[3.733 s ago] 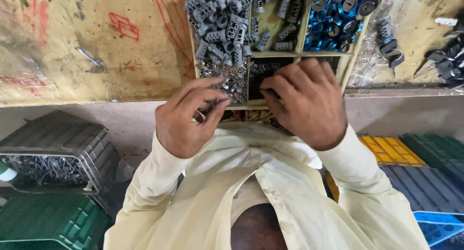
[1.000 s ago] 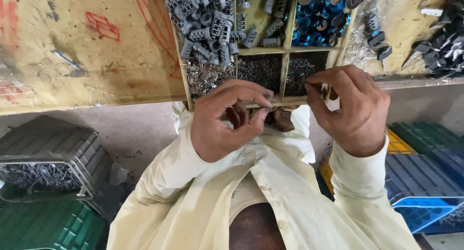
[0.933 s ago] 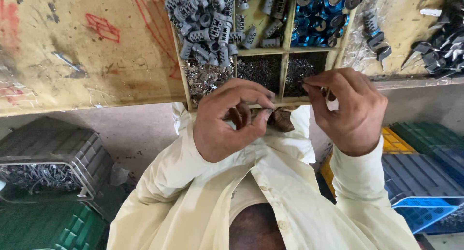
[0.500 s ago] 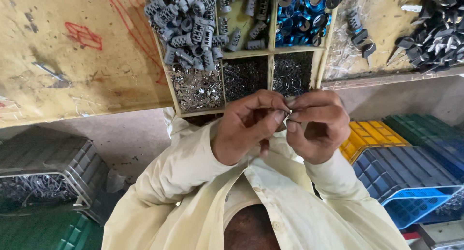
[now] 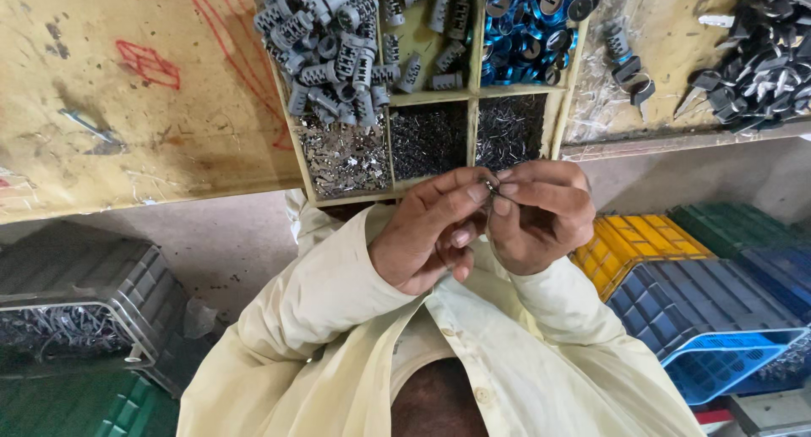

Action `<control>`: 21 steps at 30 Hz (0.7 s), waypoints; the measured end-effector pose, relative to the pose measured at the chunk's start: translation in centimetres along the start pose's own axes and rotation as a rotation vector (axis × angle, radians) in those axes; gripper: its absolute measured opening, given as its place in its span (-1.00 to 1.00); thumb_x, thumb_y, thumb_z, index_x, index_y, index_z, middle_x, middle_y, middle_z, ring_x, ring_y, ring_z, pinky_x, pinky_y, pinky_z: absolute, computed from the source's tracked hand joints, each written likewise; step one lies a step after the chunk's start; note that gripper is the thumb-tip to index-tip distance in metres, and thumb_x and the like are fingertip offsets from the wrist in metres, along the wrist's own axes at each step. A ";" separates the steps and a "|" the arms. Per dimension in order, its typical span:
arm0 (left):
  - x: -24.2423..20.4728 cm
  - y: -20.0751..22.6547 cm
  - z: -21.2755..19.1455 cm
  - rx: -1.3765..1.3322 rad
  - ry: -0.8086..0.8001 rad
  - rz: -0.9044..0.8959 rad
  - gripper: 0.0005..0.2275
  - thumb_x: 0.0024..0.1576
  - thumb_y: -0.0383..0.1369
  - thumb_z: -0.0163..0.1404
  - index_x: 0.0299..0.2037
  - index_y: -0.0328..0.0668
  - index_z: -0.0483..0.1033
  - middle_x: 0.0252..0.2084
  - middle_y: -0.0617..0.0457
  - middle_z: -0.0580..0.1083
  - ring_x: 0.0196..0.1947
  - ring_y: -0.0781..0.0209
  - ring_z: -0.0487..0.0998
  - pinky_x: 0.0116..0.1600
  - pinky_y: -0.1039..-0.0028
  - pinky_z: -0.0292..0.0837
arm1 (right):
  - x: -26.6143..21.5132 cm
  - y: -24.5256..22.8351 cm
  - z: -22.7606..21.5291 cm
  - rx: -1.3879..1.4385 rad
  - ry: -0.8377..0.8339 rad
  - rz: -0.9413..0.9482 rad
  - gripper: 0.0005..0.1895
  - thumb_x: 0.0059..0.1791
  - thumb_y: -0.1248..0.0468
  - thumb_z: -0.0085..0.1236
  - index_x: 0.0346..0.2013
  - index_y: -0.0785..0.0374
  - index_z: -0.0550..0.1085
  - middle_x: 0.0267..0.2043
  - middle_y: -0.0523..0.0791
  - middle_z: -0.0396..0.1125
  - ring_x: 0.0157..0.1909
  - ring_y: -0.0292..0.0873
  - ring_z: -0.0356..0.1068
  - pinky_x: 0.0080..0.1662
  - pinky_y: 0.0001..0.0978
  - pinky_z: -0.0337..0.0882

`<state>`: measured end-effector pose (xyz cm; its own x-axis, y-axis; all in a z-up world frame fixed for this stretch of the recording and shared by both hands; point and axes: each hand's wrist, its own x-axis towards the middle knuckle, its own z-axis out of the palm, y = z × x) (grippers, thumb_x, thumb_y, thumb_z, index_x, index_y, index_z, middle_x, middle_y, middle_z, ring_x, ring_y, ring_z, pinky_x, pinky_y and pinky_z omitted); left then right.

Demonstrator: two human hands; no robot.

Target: The person assembles keychains by hand, inserting small metal pins into grey plastic key blanks and attaching blue metal caps. The person handles each component individually and places the finished keychains on the work surface.

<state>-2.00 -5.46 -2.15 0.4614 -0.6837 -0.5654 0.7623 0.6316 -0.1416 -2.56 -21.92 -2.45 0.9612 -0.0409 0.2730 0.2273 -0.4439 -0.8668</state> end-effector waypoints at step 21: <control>-2.2 3.0 0.4 0.704 0.004 0.509 -0.93 0.31 -0.47 0.08 -0.09 -0.27 0.47 -0.06 0.11 0.44 -0.26 0.52 0.46 -0.28 0.65 0.43 | 4.2 -2.4 -0.4 -0.107 -0.269 -0.116 -0.63 -0.15 0.51 0.45 -0.22 0.29 0.40 -0.19 -0.08 0.49 -0.32 -0.14 0.55 -0.33 -0.38 0.43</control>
<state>-0.52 -2.19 -1.03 0.8221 -0.3772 -0.4264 0.5676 0.4860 0.6645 0.87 -21.42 0.96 0.9400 0.2479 0.2346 0.3337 -0.5237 -0.7838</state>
